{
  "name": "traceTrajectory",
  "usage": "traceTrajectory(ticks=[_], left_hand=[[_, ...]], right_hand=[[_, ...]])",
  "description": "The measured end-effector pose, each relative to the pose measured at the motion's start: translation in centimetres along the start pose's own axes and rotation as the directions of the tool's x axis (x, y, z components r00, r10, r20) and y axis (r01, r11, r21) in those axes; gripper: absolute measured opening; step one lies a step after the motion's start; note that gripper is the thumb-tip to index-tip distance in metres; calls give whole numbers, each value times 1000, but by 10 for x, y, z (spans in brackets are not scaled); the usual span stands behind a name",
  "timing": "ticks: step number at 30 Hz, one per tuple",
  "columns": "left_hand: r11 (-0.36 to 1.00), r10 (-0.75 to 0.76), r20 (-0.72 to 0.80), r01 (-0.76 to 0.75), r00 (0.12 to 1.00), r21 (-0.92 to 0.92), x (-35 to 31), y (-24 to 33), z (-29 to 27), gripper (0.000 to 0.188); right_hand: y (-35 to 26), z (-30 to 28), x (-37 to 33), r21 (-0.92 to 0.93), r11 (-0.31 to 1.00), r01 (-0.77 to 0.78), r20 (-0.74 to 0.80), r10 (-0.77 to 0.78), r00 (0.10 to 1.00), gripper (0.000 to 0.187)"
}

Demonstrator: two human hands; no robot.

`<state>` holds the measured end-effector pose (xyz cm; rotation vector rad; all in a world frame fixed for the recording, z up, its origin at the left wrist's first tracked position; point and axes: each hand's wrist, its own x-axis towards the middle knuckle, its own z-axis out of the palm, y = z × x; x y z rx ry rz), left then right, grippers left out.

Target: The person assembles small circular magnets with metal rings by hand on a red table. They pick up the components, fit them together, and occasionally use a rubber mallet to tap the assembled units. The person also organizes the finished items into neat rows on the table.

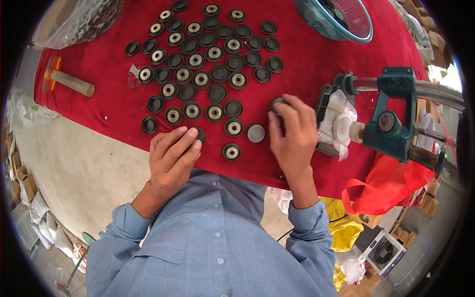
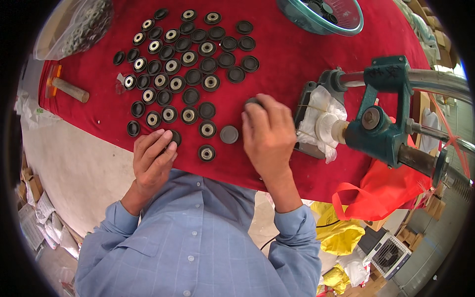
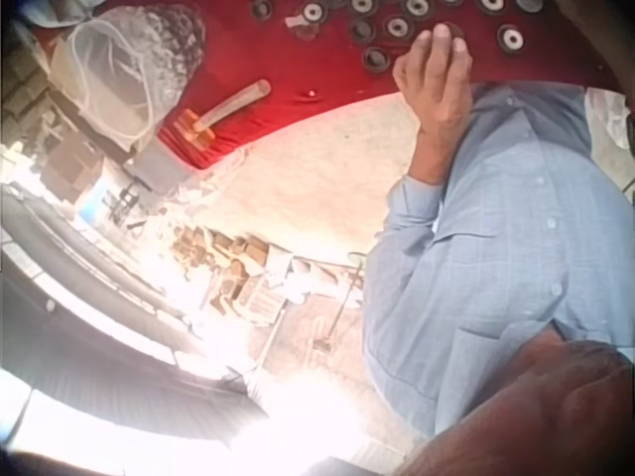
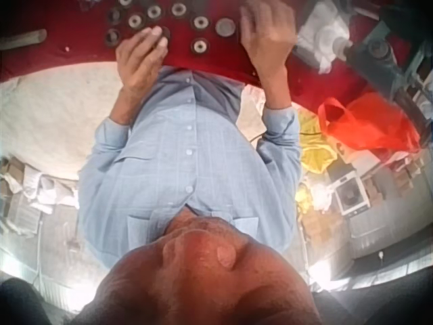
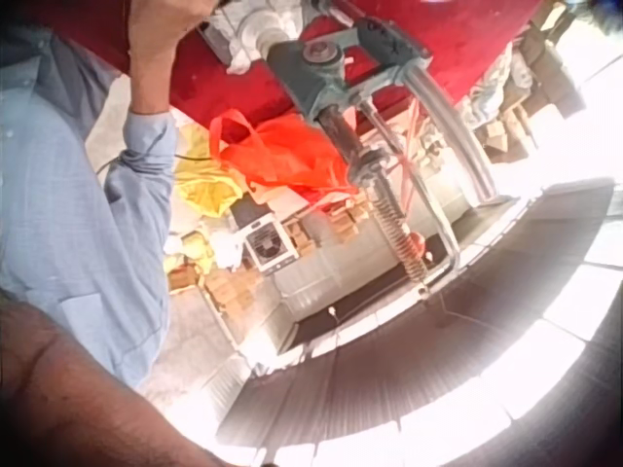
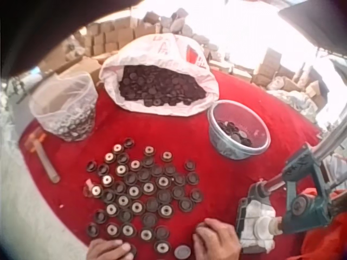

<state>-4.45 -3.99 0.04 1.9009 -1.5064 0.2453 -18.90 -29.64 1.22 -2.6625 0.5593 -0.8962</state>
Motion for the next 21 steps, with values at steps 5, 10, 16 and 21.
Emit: traceTrajectory(ticks=[5,10,16,21], left_hand=[[998,-6,-20,5,1000,-58,-7,-3,3,38],[960,-180,-31,168,983,-224,-5,0,3,37],[877,-416,-75,378,906,-296,6,8,-2,32],[588,-703,17,594,711,-550,5,13,-5,30]], right_hand=[[-1,2,17,-79,994,-78,-59,73,996,30],[-45,5,25,214,976,-46,133,18,991,34],[-57,13,28,148,985,-89,311,39,950,33],[-61,14,29,169,959,-227,365,153,918,37]])
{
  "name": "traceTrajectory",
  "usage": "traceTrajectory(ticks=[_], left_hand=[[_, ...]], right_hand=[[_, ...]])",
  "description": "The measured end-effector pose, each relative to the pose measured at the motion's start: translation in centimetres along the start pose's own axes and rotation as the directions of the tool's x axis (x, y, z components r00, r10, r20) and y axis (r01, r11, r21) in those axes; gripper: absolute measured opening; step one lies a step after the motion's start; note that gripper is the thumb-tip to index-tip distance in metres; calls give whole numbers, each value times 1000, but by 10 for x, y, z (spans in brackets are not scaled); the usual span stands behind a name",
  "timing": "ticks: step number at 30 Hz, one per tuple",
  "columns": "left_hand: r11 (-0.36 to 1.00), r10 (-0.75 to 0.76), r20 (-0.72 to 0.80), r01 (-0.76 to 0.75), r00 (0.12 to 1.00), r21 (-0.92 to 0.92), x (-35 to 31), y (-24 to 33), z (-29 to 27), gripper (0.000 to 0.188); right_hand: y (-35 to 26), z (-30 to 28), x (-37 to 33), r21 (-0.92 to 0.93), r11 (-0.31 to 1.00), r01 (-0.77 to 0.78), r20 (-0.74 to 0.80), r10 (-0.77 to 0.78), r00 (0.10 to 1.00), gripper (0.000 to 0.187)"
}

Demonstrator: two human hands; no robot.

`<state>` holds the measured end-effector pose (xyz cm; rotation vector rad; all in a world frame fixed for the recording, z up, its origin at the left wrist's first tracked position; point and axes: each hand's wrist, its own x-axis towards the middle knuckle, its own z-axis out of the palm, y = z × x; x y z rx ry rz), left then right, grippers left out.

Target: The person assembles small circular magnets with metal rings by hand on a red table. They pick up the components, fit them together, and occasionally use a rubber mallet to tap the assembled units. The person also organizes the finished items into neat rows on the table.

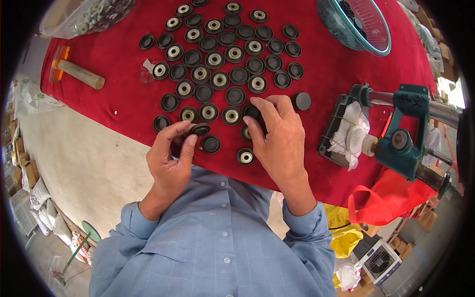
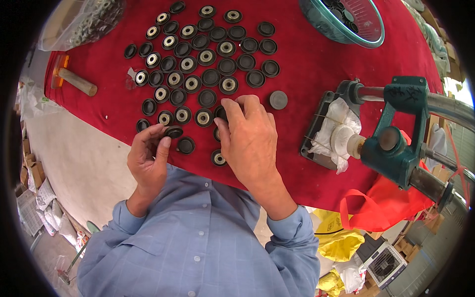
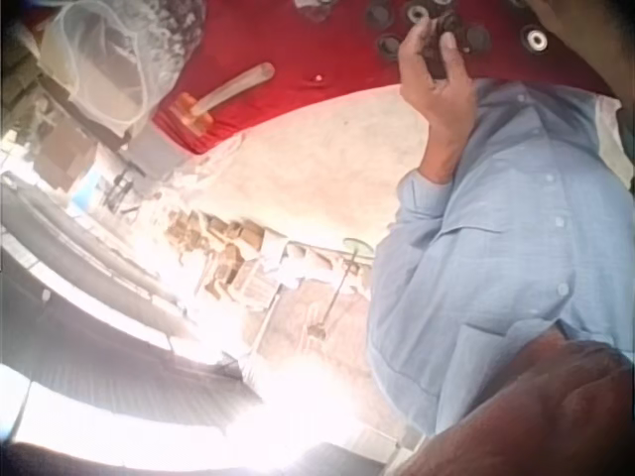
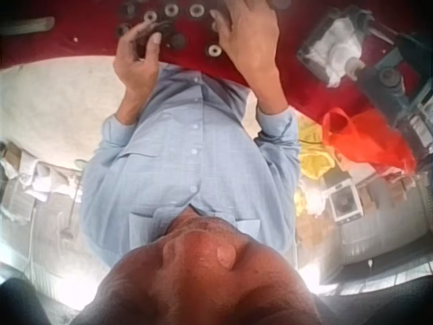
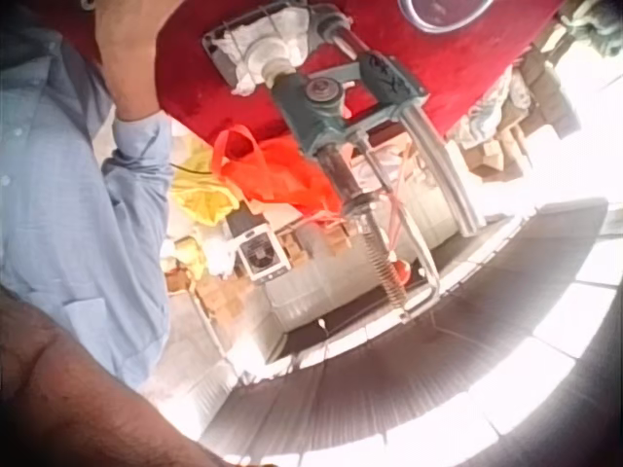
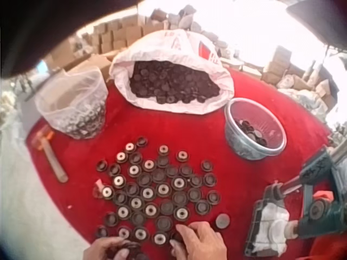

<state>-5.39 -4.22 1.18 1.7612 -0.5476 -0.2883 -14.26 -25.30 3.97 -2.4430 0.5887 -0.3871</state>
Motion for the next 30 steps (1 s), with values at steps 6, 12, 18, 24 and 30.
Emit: traceTrajectory(ticks=[6,12,18,24,30], left_hand=[[998,-31,-8,30,999,-52,4,3,-1,34],[857,413,174,-447,894,257,2,-7,-5,38],[716,571,261,-627,779,305,7,-9,-1,42],[827,465,226,-511,856,236,9,-7,-6,38],[752,547,126,-552,828,360,32,-7,-16,35]], right_hand=[[3,2,1,80,996,-39,19,37,999,36],[0,-11,-6,231,973,-13,-92,35,995,29],[-1,-27,-29,244,969,26,-199,24,980,31],[-3,-28,-42,267,964,6,-227,57,972,31],[-9,-26,-37,307,952,16,-211,52,976,30]])
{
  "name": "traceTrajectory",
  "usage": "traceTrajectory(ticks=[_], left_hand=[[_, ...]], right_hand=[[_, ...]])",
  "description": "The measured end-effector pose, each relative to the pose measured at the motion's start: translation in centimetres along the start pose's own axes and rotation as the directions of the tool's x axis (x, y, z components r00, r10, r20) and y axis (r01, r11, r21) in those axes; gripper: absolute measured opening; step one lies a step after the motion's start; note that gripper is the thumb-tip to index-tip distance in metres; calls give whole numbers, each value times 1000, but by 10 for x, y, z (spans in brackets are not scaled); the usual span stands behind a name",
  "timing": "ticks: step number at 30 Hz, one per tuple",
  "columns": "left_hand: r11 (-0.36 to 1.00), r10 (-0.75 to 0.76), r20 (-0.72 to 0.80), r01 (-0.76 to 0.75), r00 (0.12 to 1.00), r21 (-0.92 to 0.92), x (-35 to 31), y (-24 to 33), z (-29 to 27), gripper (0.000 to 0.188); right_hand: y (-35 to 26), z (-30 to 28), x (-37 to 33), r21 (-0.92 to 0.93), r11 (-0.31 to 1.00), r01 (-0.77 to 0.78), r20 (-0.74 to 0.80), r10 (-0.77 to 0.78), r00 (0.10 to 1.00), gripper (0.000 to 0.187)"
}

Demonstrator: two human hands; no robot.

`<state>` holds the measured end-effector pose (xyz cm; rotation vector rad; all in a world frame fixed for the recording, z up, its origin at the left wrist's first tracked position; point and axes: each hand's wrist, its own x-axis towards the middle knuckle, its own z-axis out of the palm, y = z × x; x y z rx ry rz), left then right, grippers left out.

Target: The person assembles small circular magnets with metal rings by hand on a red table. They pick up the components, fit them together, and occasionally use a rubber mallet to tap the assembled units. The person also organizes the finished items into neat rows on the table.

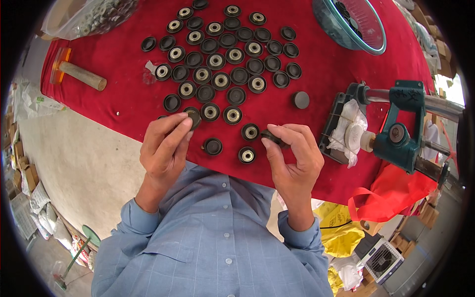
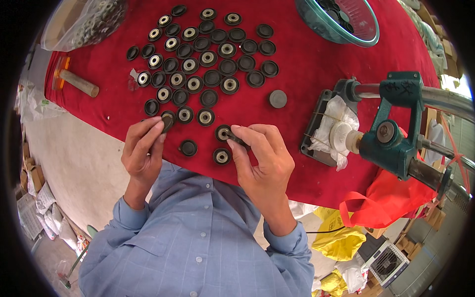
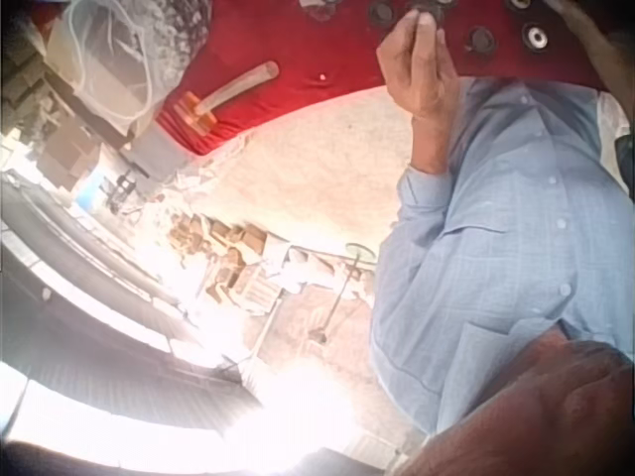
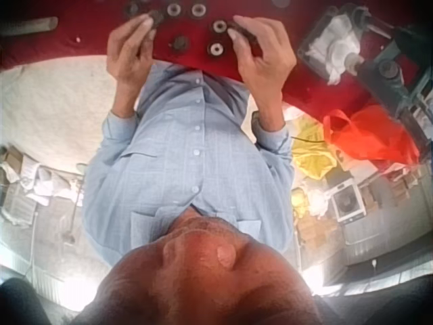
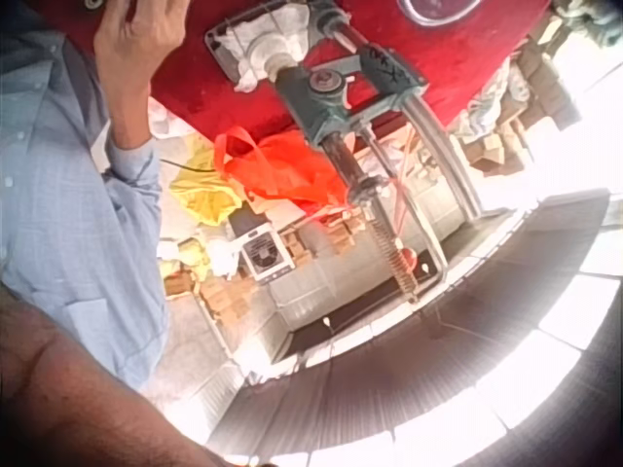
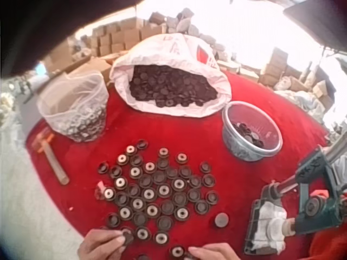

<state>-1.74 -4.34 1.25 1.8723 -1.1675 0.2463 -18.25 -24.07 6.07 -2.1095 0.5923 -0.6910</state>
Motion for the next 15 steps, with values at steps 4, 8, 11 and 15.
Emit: traceTrajectory(ticks=[4,8,11,15], left_hand=[[992,47,52,-52,998,114,6,-9,2,35],[990,27,45,-33,999,136,2,-11,3,34],[986,47,43,-53,998,160,-3,-13,0,33],[953,87,84,-108,993,283,-2,-12,-4,29]], right_hand=[[-3,4,3,6,999,43,10,-43,999,27],[0,8,-1,-5,998,70,8,-70,998,26],[3,10,-5,-71,992,108,10,-108,994,29],[7,19,-12,-207,957,204,31,-203,979,34]])
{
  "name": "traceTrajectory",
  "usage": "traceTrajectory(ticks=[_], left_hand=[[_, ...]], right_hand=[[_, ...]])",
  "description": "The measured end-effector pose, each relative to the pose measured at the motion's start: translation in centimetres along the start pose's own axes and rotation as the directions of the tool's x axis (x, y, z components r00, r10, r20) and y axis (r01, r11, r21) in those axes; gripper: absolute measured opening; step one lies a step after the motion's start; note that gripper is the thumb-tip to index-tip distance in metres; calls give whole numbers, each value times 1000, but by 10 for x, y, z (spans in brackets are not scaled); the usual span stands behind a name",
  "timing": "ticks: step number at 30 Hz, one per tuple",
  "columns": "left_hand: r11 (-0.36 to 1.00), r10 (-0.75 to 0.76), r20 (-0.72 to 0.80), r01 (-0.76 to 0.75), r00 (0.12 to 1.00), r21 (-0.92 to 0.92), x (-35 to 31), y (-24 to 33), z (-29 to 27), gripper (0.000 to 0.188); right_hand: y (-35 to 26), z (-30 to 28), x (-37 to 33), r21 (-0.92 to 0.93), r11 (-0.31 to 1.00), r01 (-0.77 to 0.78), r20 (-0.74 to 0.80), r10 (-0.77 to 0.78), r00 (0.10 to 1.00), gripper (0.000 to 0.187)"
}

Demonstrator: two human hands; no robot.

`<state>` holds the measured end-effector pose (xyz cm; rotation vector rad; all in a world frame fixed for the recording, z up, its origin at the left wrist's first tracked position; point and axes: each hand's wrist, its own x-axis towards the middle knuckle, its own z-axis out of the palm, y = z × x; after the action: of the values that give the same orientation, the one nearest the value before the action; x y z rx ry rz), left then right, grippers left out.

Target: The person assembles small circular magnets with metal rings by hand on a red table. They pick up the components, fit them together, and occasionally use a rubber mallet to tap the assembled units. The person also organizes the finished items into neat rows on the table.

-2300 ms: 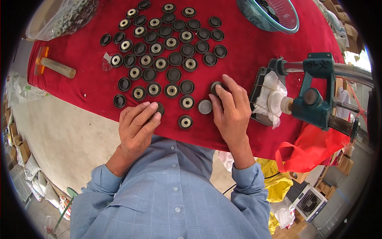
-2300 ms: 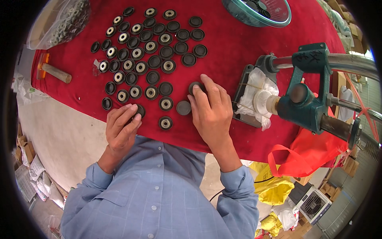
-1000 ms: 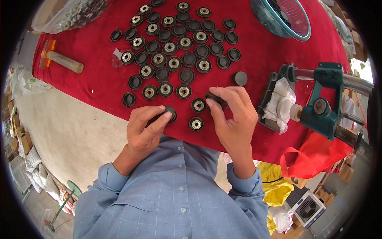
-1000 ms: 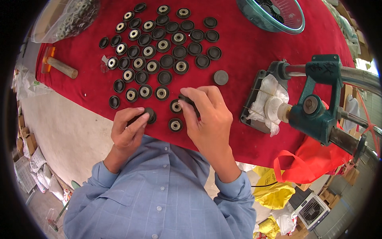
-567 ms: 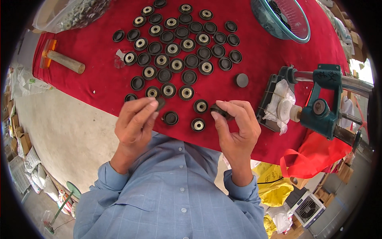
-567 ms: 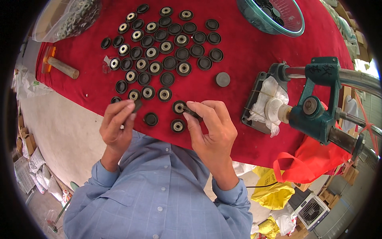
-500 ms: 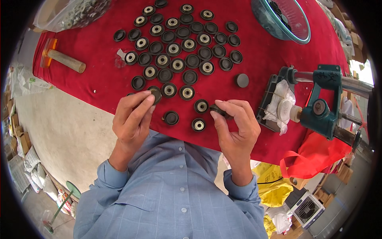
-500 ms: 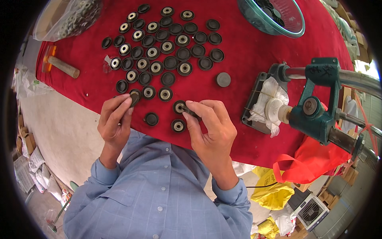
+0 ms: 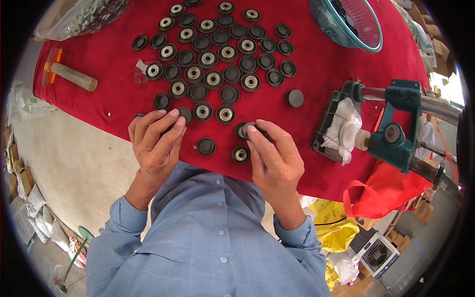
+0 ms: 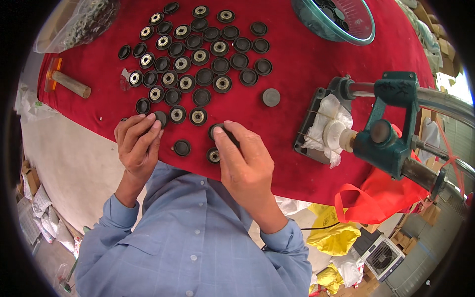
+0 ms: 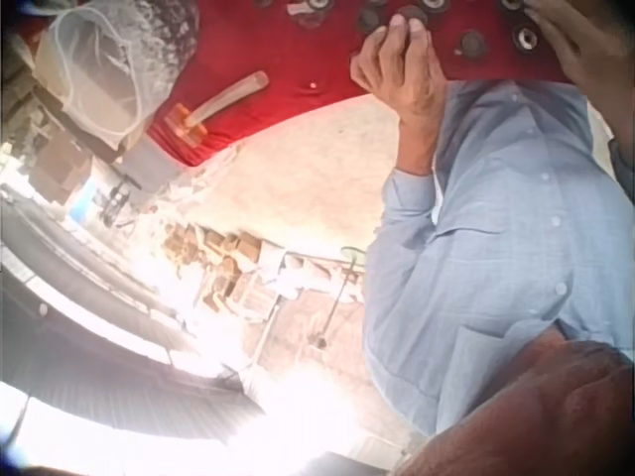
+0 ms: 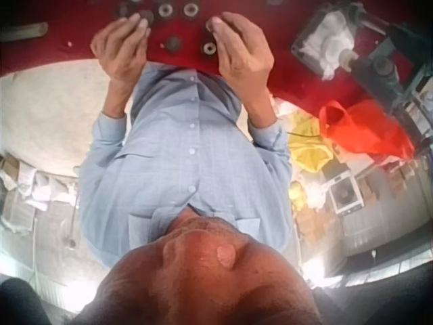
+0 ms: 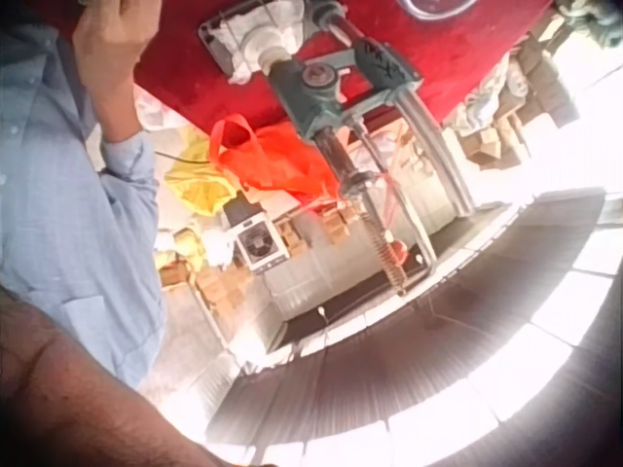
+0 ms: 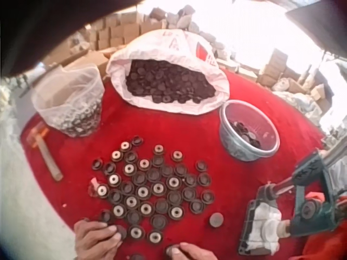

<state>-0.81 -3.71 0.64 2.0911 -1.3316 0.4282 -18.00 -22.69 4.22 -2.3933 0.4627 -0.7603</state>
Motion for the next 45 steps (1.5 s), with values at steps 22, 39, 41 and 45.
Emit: traceTrajectory(ticks=[22,39,41,45], left_hand=[[997,33,32,-31,999,-71,-7,-9,1,47],[892,-424,64,429,903,-142,-29,-23,-31,39],[893,-431,29,431,902,-127,-28,-33,-36,38],[943,-329,55,324,943,80,-24,-51,-45,39]], right_hand=[[9,17,-23,-347,917,198,99,-175,980,36],[-46,45,-13,-286,954,96,183,-44,982,45],[-46,47,-14,-244,966,80,201,-31,979,39],[-38,35,-23,32,999,43,161,-48,986,32]])
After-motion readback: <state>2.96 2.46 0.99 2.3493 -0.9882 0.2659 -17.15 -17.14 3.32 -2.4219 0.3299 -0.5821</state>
